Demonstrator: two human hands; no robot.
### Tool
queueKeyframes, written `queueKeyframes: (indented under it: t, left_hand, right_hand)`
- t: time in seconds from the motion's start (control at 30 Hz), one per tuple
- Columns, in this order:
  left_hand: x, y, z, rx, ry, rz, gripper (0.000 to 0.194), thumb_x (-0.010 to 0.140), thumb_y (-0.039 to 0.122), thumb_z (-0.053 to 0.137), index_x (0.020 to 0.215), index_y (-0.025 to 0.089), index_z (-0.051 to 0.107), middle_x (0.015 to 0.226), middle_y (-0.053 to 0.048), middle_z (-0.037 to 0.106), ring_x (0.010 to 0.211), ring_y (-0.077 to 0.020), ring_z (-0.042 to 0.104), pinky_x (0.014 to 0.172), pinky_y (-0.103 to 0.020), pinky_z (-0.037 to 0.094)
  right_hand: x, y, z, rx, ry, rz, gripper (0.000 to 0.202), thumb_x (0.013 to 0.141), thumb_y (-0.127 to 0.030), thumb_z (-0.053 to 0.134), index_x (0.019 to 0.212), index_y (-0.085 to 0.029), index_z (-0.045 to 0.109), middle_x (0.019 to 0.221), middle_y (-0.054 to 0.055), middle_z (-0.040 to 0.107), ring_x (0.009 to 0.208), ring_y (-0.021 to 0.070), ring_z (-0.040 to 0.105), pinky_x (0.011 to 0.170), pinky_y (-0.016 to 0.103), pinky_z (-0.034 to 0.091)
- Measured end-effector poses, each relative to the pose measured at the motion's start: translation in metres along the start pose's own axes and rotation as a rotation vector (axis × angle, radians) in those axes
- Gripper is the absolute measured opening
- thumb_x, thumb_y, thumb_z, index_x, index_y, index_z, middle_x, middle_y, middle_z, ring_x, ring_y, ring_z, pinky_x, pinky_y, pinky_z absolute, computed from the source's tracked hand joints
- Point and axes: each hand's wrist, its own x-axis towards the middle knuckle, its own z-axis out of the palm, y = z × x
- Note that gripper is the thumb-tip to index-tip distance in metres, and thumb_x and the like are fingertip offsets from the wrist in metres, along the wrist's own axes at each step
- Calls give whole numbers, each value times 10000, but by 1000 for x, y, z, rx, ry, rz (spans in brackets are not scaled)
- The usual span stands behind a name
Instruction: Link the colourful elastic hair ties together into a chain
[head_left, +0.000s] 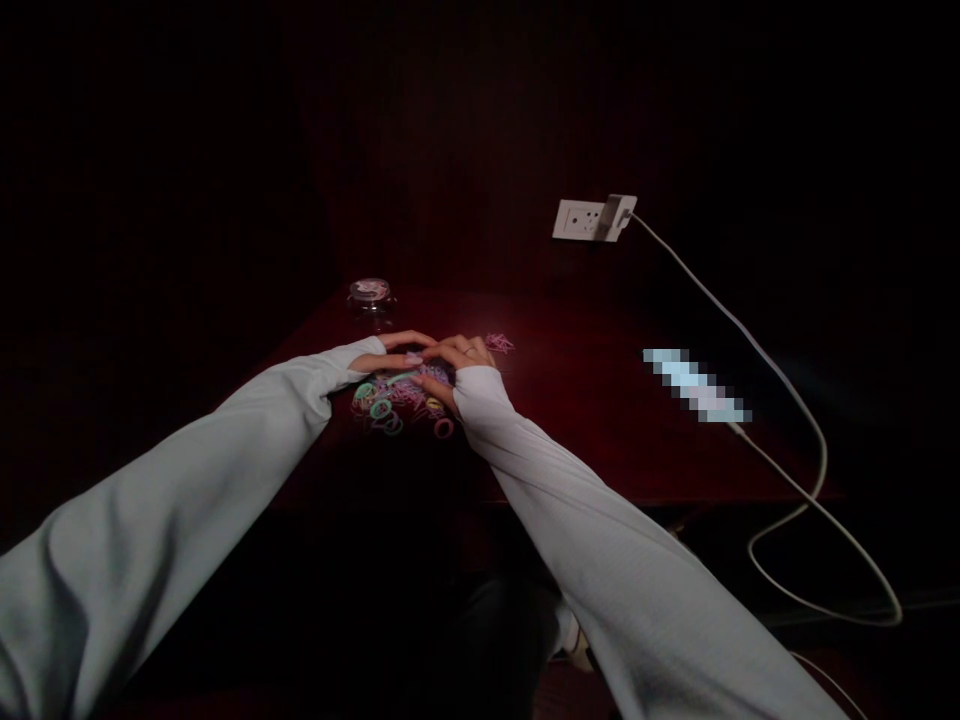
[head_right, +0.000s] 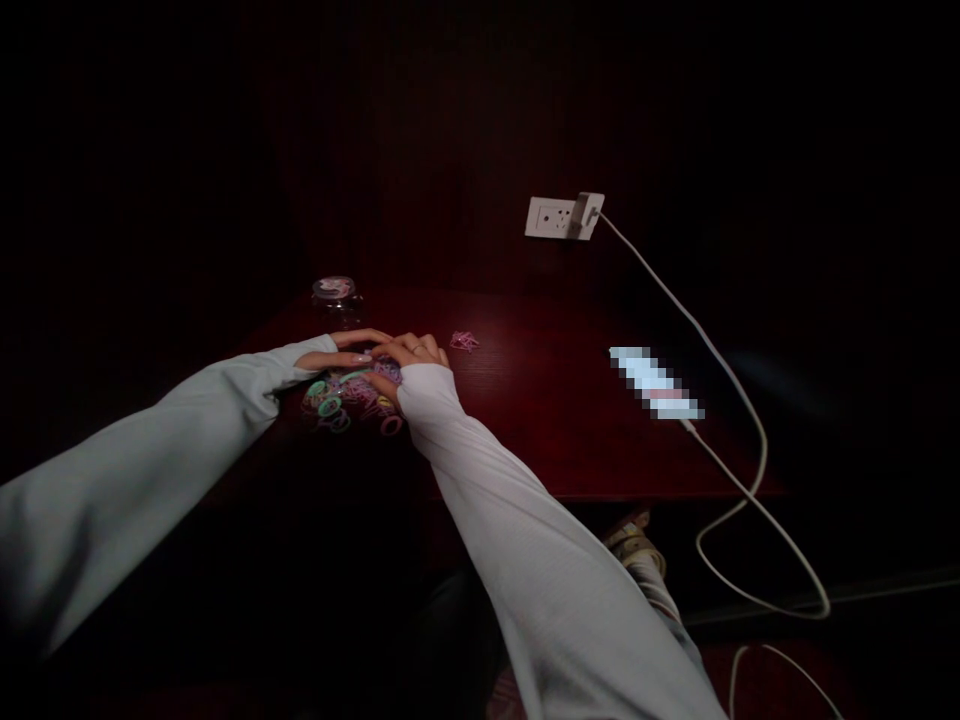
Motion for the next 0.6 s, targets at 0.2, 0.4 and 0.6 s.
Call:
queueKeyframes:
  t: [0.2,0.4,0.6]
  left_hand:
    - [-8,-9,-8,-31,-151,31,619,829,576,710,1355,249,703,1496,-131,652,1426,-357,559,1243,-504,367]
    - [-5,-6,-18,71,-253,71,548,810,511,736,1311,288,750,1492,-131,656,1463,-389,513,1245,-552,348]
    - [-3,-10,-16,170,-244,95,553,837,564,712,1326,307,737,1506,-109,646,1446,-355,529,1263,-521,316]
  right_hand:
    - [-8,-5,-2,24,-38,-103,162,942,-368,755,1090,-335,812,1185,31,711,1136,257,509,1050,424,406]
    - [-10,-5,1,1,-31,-104,112,952,-315,728,911,-308,832,1161,30,737,1135,254,496,1043,434,409]
    - [-6,4,11,-43,-89,-134,76,914,-349,787,958,-318,840,1186,46,720,1163,267,489,1031,429,415]
